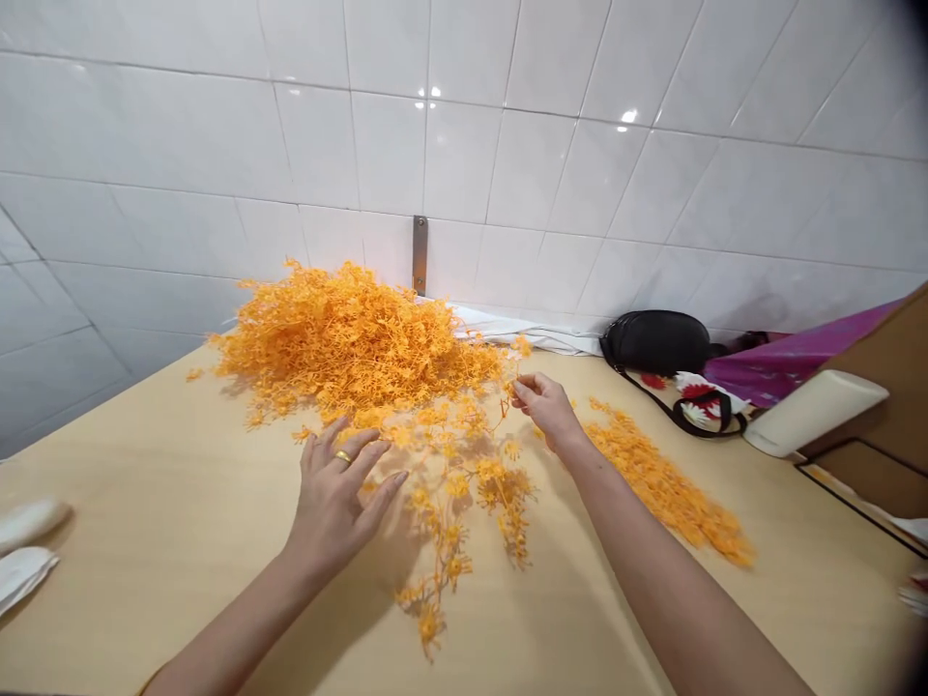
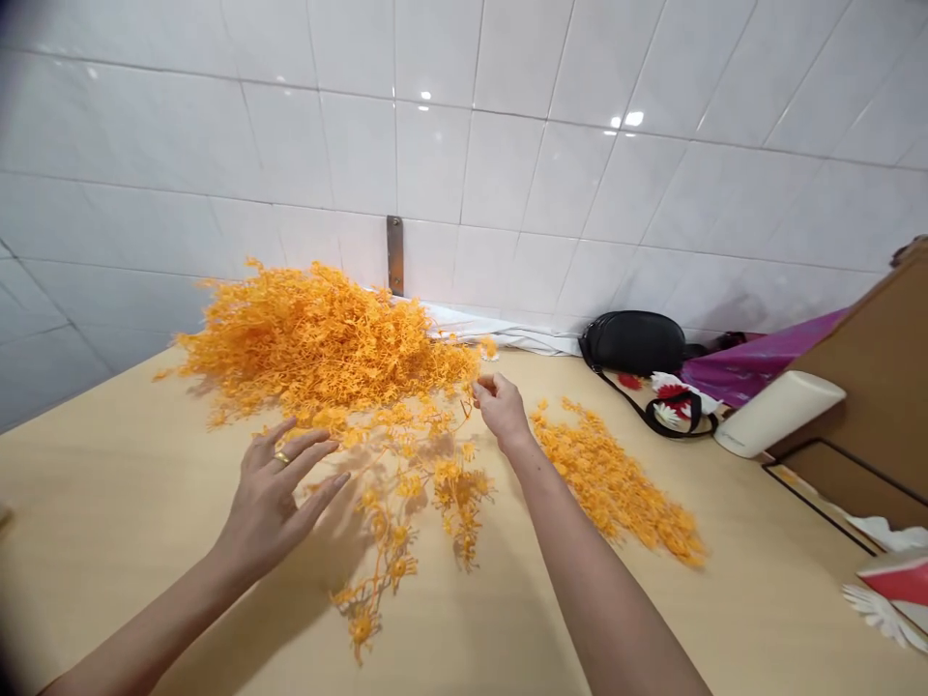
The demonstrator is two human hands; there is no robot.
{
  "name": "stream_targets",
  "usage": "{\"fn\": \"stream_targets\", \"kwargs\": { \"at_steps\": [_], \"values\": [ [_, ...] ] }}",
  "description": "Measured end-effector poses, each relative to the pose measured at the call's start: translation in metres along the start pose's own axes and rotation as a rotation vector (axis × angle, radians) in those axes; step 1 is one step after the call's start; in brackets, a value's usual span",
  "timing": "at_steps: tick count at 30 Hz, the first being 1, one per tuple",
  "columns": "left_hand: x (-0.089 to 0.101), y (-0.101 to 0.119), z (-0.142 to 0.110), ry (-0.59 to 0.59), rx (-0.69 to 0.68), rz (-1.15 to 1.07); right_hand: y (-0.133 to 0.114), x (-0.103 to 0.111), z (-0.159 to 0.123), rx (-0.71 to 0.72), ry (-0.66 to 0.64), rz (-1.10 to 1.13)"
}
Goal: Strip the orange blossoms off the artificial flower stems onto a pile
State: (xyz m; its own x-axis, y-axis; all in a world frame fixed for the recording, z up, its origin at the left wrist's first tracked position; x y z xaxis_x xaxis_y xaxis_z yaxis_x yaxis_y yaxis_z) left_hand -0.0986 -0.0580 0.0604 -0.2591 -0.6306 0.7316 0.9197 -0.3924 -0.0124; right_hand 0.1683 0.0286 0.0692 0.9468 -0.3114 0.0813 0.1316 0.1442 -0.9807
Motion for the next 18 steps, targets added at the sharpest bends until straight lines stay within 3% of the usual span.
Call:
{"fn": "stream_targets", "kwargs": {
  "at_steps": [3,6,8,13,16,18],
  "values": [
    [0.011,0.018,0.001,0.122,-0.048,0.007,0.017,0.006,-0.004,-0.071,0.013,-0.049],
    [0.015,0.036,0.001,0.101,-0.109,-0.057,0.032,0.006,-0.007,-0.116,0.017,-0.111],
    [0.014,0.053,-0.003,-0.013,-0.198,-0.130,0.040,0.005,-0.009,-0.126,0.029,-0.161],
    [-0.002,0.101,-0.028,-0.437,-0.525,-0.286,0.054,-0.004,-0.010,-0.139,0.084,-0.248],
    [-0.020,0.107,-0.034,-0.587,-0.526,-0.294,0.056,-0.009,-0.008,-0.138,0.116,-0.204],
    [-0.035,0.100,-0.030,-0.621,-0.463,-0.263,0.050,-0.008,-0.004,-0.123,0.135,-0.127]
  ]
}}
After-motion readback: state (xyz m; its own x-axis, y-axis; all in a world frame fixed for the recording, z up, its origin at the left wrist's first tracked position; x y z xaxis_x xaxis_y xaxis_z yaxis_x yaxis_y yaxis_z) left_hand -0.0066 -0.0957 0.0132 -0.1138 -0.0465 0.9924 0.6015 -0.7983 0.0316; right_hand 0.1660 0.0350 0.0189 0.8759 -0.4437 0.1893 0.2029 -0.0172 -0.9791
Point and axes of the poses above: each hand's wrist, its own z-axis towards the middle knuckle, its own x-axis out of the back of the hand, y = z × x, the point moved 4 cm from there along z, towards the middle knuckle, and after that the axes turned 13 degrees about z, right-handed, at the moved point
